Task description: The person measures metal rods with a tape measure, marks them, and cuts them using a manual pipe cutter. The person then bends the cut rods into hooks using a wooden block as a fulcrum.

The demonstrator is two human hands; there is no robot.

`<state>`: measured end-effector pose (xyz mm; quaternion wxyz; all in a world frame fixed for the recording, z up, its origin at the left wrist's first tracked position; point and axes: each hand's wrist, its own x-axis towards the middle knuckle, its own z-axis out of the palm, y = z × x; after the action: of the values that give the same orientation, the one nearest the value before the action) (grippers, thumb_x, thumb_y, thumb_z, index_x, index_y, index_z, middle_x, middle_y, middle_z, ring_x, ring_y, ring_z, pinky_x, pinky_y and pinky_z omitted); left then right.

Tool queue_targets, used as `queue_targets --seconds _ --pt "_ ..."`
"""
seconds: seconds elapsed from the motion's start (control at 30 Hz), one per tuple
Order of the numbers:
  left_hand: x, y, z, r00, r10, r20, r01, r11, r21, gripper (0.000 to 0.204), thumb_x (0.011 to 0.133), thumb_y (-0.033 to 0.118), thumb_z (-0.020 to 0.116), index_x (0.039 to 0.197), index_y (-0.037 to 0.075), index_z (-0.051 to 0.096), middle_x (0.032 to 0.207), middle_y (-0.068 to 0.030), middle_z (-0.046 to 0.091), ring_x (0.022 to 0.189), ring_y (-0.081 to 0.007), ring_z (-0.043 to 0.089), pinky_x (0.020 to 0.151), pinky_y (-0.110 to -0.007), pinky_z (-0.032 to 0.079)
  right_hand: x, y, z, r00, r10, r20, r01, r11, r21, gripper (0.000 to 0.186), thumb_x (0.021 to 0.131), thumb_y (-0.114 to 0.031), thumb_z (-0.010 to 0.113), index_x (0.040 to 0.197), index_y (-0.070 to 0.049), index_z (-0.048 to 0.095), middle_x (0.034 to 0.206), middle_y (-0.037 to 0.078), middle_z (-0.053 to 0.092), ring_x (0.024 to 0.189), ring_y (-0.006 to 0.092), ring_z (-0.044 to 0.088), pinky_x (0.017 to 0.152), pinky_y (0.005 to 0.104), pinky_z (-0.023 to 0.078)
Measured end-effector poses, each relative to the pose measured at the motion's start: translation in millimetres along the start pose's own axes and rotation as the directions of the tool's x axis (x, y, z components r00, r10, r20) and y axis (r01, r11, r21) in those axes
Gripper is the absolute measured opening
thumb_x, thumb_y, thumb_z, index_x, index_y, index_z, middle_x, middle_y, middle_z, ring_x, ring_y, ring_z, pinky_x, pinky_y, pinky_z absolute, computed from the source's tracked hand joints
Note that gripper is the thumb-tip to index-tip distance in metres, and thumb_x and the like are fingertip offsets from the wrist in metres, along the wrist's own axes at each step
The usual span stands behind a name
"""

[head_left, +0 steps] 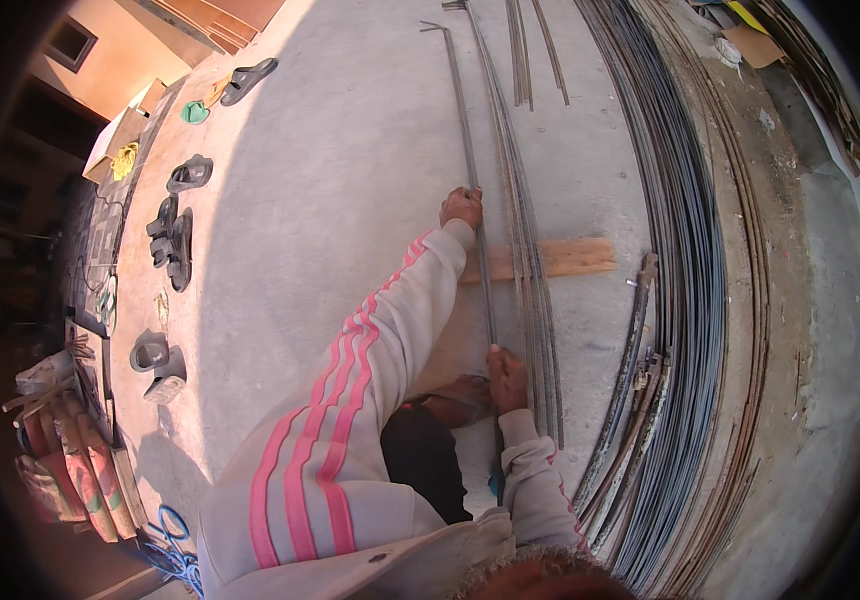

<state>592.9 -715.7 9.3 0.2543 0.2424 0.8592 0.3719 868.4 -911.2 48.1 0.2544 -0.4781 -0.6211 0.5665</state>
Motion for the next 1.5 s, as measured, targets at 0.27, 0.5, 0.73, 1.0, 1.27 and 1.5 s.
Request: queue_targets --seconds 0.27,0.5,0.73,1.0,1.27,1.5 --pt "21.7 -23.1 1.2 0.965 0.259 -0.046 -0.240 0.939 0.245 0.043 0.094 0.041 0.047 0.097 0.007 0.073 0.101 -0.0231 0.070 0.100 -0.0445 0.065 0.092 -0.051 0.050 -2.9 17.3 11.8 0.989 0.078 -0.122 -0.093 0.989 -0.119 0.038 0.100 -0.030 0.054 0.083 0.003 0.062 0.077 0.026 0.058 0.069 0.0398 0.057 0.065 0.0453 0.045" --pt "46.8 -38.4 16.9 0.901 0.431 0.042 -0.415 0.831 0.371 0.040 0.096 0.035 0.045 0.093 0.006 0.072 0.101 -0.0210 0.071 0.097 -0.0440 0.065 0.090 -0.052 0.051 -15.8 -9.8 9.7 0.993 -0.060 -0.104 -0.021 0.765 -0.644 0.036 0.095 -0.032 0.062 0.105 0.001 0.071 0.101 0.024 0.065 0.089 0.0433 0.066 0.076 0.0506 0.052" --pt "42.6 -22.4 21.2 0.897 0.437 0.069 -0.422 0.801 0.425 0.037 0.094 0.030 0.045 0.086 0.007 0.073 0.095 -0.0208 0.072 0.093 -0.0409 0.068 0.087 -0.051 0.053 -12.5 -19.9 2.3 0.997 0.025 -0.071 -0.064 0.779 -0.624 0.037 0.095 -0.032 0.058 0.109 0.000 0.068 0.109 0.023 0.064 0.091 0.0448 0.066 0.079 0.0513 0.054" --pt "17.9 -5.1 -2.5 0.908 0.388 0.156 -0.408 0.742 0.532 0.034 0.093 0.030 0.048 0.086 0.011 0.074 0.093 -0.0177 0.073 0.090 -0.0389 0.070 0.083 -0.050 0.055 -17.8 -11.2 13.1 0.994 0.009 -0.105 -0.076 0.754 -0.652 0.036 0.097 -0.033 0.056 0.107 -0.001 0.068 0.108 0.022 0.065 0.087 0.0441 0.067 0.076 0.0529 0.054" --pt "0.0 10.9 -12.4 0.950 0.286 0.126 -0.306 0.768 0.562 0.042 0.095 0.041 0.049 0.093 0.008 0.074 0.101 -0.0195 0.072 0.098 -0.0383 0.069 0.086 -0.048 0.055 -17.2 -4.8 16.8 0.995 0.024 -0.101 -0.088 0.710 -0.698 0.032 0.095 -0.031 0.058 0.107 -0.003 0.069 0.103 0.018 0.068 0.085 0.0410 0.068 0.074 0.0518 0.055" --pt "-9.0 5.7 -12.4 0.961 0.214 0.174 -0.275 0.787 0.552 0.046 0.092 0.044 0.052 0.095 0.005 0.074 0.103 -0.0216 0.071 0.099 -0.0396 0.068 0.089 -0.048 0.053 -28.3 -7.1 10.7 0.993 0.063 -0.098 -0.112 0.746 -0.657 0.032 0.094 -0.032 0.058 0.107 -0.004 0.069 0.105 0.019 0.068 0.088 0.0413 0.068 0.076 0.0515 0.055"
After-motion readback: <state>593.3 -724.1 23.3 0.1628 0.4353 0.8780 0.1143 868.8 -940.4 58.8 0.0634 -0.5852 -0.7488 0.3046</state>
